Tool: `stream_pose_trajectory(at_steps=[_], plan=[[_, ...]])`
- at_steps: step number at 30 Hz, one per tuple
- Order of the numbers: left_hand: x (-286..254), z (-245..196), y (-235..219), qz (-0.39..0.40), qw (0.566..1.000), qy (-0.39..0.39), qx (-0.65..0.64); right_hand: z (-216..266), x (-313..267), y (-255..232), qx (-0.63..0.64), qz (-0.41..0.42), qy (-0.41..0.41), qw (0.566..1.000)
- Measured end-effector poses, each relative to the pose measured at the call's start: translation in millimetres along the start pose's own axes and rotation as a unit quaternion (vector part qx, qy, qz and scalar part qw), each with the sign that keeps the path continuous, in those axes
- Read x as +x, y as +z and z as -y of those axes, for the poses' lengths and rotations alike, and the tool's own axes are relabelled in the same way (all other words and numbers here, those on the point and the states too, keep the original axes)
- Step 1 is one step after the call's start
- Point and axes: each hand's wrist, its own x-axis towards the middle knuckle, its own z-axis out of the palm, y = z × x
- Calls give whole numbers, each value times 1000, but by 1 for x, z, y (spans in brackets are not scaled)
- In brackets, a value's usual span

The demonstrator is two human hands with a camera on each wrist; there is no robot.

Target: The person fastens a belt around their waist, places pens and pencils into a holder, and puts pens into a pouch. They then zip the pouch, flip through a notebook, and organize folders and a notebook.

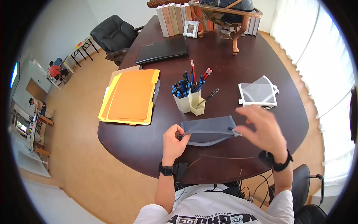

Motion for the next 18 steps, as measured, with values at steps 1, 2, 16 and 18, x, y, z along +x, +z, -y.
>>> stream_pose_trajectory(at_steps=[1,2,16,18], plan=[[3,-4,-1,5,1000,-1,12,-4,-4,9,2,37,12,999],[5,-8,-2,11,1000,-6,13,-8,-10,18,4,73,24,997],[38,-12,-13,105,975,17,-197,-49,-17,55,138,27,113,984],[44,-12,-14,98,973,8,-207,-52,-14,59,154,28,116,981]])
